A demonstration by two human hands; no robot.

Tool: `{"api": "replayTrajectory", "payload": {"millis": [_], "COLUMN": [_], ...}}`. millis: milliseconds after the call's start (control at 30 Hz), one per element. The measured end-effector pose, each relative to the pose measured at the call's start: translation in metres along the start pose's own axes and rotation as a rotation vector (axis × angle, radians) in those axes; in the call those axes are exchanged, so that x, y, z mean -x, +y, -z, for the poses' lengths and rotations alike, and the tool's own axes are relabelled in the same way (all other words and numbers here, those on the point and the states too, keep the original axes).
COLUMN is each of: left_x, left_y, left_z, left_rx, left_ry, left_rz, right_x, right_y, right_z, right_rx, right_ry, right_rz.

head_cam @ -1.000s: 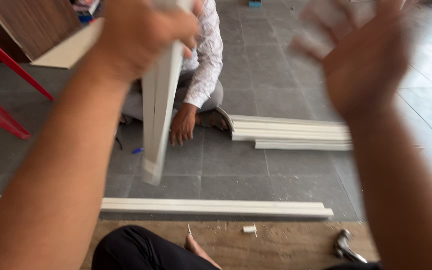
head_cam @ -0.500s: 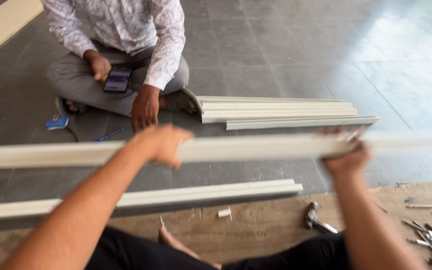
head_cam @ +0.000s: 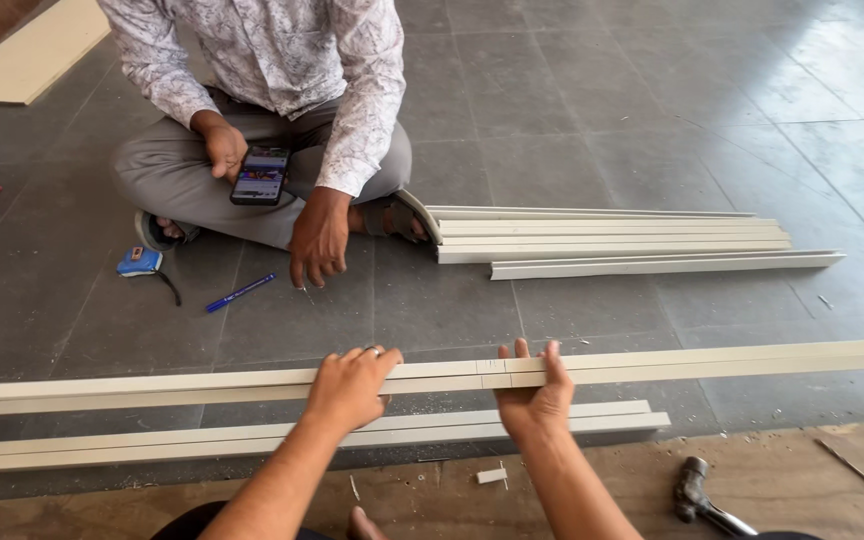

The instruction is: The person sits on the floor and uses a hammer to tap metal clips onto the ends of white plastic moldings. They repeatedly pick up a molding, place a clip, and hammer it into place, then set the molding aside.

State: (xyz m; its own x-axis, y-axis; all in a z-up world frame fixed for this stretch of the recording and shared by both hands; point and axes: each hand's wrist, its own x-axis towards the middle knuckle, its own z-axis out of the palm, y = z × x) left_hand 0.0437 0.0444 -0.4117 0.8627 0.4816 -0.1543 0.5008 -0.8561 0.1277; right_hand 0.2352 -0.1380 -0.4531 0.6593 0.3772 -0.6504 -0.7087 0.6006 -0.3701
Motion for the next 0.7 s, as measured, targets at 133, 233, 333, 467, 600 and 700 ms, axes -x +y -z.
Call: {"api": "replayTrajectory", "payload": {"millis": [133, 233, 333, 467, 600, 700], "left_x": [0.012, 0.026, 0.033, 0.016, -0.033, -0.045], "left_y": [-0.047, -0.093, -0.122, -0.073, 0.039, 0.046], "left_z": [-0.001, 0.011, 0.029, 0.034, 0.004, -0.004], "left_rx": [0.095, 0.063, -0.013, 0.019, 0.124, 0.088], "left_ry": [-0.033, -0.068, -0.183, -0.153, -0.036, -0.026], "left_rz": [0.094, 0.243, 0.440, 0.329, -0.010, -0.036], "right_x": [-0.018, -0.023, -0.032, -0.049, -0.050, -0.057], "right_y": [-0.070, -0.159, -0.195, -0.138, -0.029, -0.007], "right_z": [0.006, 0.014, 0.024, 0.022, 0.013, 0.015], "right_rx": [-0.050, -0.045, -0.023, 0.016, 0.146, 0.110], "right_ry": [-0.164, -0.056, 0.083, -0.009, -0.260, -0.126], "right_rz": [0.162, 0.205, 0.338, 0.237, 0.020, -0.067]}}
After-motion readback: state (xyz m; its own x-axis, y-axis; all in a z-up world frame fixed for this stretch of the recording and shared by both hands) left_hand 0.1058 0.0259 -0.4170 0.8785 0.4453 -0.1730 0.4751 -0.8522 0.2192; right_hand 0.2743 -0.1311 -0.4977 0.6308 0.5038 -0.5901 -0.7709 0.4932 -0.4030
